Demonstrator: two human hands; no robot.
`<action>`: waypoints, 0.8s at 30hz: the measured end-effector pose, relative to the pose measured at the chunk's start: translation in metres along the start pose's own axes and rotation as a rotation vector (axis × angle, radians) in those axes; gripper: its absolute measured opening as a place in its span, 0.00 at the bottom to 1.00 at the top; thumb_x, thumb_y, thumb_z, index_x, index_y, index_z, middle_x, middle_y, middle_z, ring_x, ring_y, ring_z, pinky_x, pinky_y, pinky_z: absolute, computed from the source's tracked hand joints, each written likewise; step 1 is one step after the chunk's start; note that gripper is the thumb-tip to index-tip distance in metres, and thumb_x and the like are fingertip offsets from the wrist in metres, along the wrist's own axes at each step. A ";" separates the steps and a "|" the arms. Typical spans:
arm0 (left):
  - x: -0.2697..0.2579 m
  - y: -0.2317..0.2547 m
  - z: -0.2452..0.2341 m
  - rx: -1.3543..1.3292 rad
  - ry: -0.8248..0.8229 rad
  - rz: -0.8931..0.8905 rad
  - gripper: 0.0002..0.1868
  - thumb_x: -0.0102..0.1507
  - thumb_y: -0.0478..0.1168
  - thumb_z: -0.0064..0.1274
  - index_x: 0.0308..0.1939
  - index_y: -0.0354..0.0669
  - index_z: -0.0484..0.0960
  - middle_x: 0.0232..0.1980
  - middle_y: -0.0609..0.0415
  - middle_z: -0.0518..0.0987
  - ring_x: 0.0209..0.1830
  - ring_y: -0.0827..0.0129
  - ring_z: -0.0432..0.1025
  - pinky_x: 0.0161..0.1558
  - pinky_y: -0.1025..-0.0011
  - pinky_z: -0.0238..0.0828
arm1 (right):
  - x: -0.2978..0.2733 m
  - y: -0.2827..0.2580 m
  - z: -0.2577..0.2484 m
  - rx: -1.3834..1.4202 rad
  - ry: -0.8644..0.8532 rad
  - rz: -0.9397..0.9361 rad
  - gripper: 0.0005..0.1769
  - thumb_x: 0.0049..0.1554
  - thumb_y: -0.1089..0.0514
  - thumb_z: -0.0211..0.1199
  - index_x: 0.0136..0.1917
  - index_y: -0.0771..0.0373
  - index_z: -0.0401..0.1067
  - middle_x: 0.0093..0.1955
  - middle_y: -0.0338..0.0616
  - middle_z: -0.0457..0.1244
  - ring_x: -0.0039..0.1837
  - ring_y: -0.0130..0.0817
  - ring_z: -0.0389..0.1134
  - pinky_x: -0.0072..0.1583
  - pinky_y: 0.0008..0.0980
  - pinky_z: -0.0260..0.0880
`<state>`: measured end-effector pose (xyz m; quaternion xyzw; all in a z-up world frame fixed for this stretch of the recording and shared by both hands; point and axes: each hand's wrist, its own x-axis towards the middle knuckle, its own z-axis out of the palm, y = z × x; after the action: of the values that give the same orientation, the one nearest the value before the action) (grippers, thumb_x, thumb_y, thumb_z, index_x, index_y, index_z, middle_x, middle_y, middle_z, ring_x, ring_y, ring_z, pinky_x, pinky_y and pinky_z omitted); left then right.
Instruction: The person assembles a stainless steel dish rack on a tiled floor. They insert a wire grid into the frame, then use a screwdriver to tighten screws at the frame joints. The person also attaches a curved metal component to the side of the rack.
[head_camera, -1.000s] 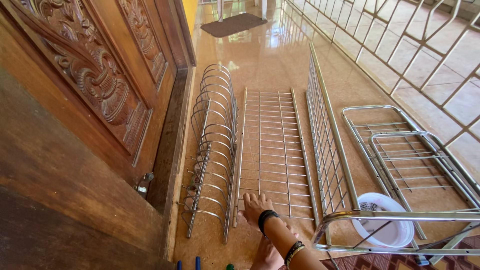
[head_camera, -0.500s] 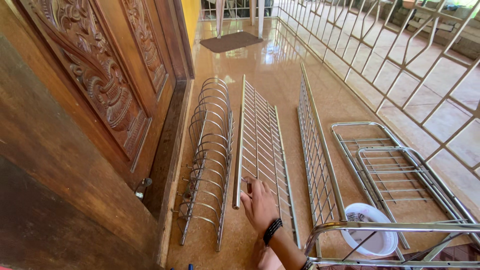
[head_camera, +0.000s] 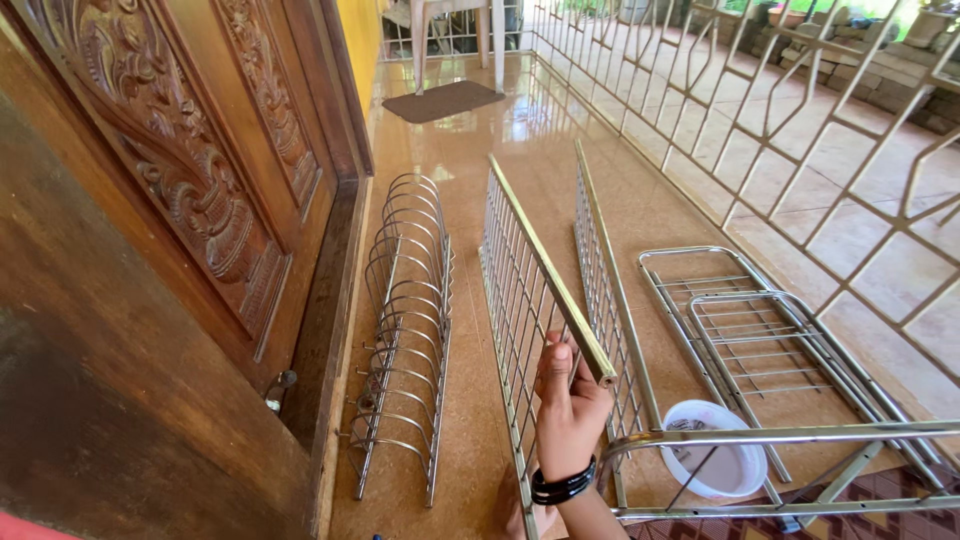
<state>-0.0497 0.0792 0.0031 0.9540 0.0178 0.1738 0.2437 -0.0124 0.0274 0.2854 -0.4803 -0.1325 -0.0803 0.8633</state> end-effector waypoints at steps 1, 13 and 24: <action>0.003 0.000 -0.003 0.000 -0.002 0.006 0.16 0.68 0.50 0.49 0.47 0.40 0.75 0.49 0.38 0.75 0.56 0.42 0.67 0.60 0.43 0.59 | -0.002 -0.009 -0.002 -0.037 -0.006 0.005 0.16 0.65 0.54 0.59 0.56 0.71 0.76 0.36 0.31 0.62 0.34 0.15 0.54 0.35 0.18 0.50; 0.020 0.018 -0.018 0.078 0.005 0.114 0.15 0.66 0.50 0.44 0.37 0.41 0.73 0.38 0.44 0.73 0.42 0.50 0.69 0.48 0.50 0.66 | -0.024 -0.115 -0.050 0.007 0.005 -0.080 0.15 0.66 0.54 0.56 0.54 0.69 0.74 0.33 0.32 0.59 0.32 0.17 0.52 0.34 0.20 0.48; 0.046 0.118 -0.076 -0.486 0.742 0.183 0.20 0.71 0.53 0.44 0.51 0.38 0.75 0.48 0.46 0.77 0.53 0.57 0.72 0.60 0.60 0.67 | -0.063 -0.282 -0.145 -0.047 -0.013 -0.516 0.16 0.74 0.53 0.55 0.54 0.69 0.70 0.38 0.44 0.61 0.35 0.27 0.60 0.39 0.26 0.60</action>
<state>-0.0381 0.0159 0.1361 0.7398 -0.0217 0.5241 0.4214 -0.1256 -0.2439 0.4207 -0.4510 -0.2540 -0.2977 0.8021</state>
